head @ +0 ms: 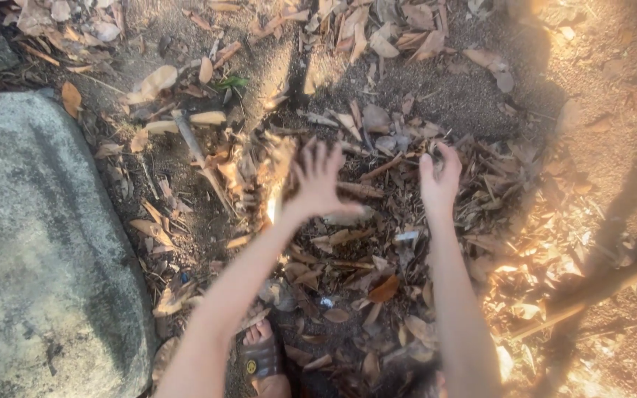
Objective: Clear dried leaves from a patch of dirt using hands and a small stick.
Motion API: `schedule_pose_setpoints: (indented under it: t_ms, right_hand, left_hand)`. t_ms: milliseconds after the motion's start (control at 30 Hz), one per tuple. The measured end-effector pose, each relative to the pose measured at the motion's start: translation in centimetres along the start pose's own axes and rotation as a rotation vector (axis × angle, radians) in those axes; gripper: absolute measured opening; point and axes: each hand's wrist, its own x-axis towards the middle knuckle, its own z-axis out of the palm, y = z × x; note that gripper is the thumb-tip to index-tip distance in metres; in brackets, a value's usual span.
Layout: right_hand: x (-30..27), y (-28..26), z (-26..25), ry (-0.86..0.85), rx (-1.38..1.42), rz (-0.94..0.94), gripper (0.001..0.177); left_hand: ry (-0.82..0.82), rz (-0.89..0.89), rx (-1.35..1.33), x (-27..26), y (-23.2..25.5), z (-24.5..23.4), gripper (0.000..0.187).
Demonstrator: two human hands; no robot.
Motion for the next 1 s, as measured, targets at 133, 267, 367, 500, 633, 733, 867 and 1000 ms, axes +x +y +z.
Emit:
schedule_pose_setpoints:
  t_ms: [133, 267, 367, 500, 633, 733, 867, 1000]
  right_hand:
    - [2.9, -2.6, 0.7, -0.136, -0.275, -0.076, 0.072]
    - [5.6, -2.8, 1.6, -0.32, -0.398, 0.129, 0.095]
    - [7.2, -1.9, 3.0, -0.413, -0.453, 0.25, 0.099]
    - [7.4, -2.6, 4.5, -0.569, -0.474, 0.297, 0.099]
    - [5.3, -6.2, 4.9, -0.661, -0.483, 0.268, 0.094]
    - [3.1, -6.2, 5.4, -0.684, -0.624, 0.149, 0.086]
    - [-2.1, -5.6, 4.9, -0.487, -0.628, -0.077, 0.062]
    - [-7.8, -6.3, 4.4, -0.211, -0.481, -0.195, 0.04]
  left_hand:
    - [0.069, 0.015, 0.042, 3.8, -0.7, 9.3, 0.153]
    - [0.301, 0.086, -0.066, 4.5, -1.3, 10.5, 0.151]
    - [0.265, 0.083, -0.055, 4.5, -1.1, 9.9, 0.15]
    - [0.173, 0.033, -0.052, 4.3, -0.7, 9.2, 0.15]
    - [0.135, 0.014, -0.061, 4.1, -0.4, 8.9, 0.151]
    - [0.142, -0.01, -0.043, 4.7, -0.7, 9.7, 0.154]
    - [0.323, 0.039, -0.148, 5.1, -1.5, 11.3, 0.163]
    - [0.41, 0.091, -0.187, 4.4, -1.6, 12.3, 0.161]
